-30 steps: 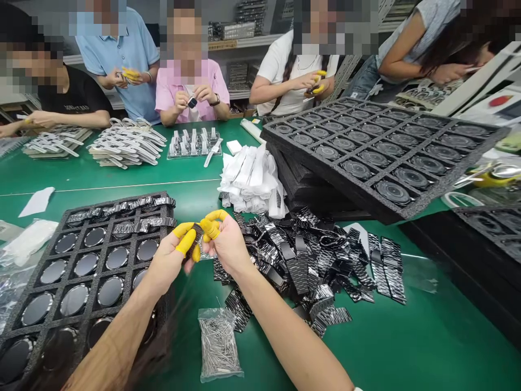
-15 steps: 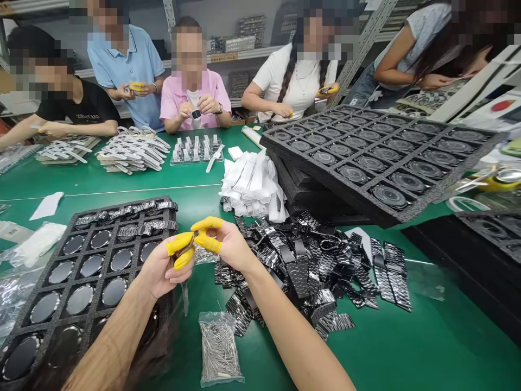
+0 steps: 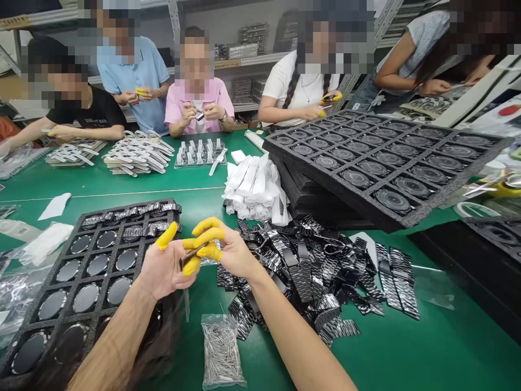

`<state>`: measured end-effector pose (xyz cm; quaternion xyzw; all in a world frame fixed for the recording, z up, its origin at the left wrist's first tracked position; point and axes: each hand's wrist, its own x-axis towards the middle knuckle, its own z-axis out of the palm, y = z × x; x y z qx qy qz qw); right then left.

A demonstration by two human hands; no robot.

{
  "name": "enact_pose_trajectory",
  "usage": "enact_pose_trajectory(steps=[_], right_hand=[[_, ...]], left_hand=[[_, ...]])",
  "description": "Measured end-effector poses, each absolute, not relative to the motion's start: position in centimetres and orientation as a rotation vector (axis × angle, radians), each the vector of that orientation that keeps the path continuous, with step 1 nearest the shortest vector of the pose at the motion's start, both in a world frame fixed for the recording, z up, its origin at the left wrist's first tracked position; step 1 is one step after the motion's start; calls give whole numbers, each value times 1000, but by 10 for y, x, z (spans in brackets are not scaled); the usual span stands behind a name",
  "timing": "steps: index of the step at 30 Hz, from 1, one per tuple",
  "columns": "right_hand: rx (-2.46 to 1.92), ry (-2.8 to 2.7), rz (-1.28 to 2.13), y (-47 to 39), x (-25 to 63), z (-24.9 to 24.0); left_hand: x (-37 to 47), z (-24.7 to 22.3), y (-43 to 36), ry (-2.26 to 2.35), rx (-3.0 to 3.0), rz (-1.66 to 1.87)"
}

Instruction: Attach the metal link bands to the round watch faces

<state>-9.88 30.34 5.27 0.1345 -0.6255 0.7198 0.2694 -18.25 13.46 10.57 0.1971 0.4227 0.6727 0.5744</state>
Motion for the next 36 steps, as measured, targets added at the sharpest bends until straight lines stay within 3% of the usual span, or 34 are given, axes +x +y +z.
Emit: enact_pose_trajectory(steps=[4,7,10,14,21,24,28,32,36], right_hand=[[332,-1482,1968,301,-95,60],[217,-1371,2134,301,-93,68],[19,-1327,2222,299,-92,72],[-158,-1271,2275,295,-94,75],[-185,-1122,2400,288,-94,78],[-152,-1142,2431,281,-93,79],[-129,-1206,2476,268,-93,80],[-119,-1226,2547,256,-96,75],[-112,-1265,2610,245,-98,66]], left_hand=[[-194,118,107,2070,855,1404],[-200,125,80,2819,1054,524],[-200,126,71,2860,1037,-171],[-201,122,83,2827,1009,-335],[-231,114,77,2832,875,209],[-233,113,73,2757,766,783],[-220,115,89,2245,677,1505],[-210,111,108,2175,679,1808],[-202,107,116,1944,602,1843]])
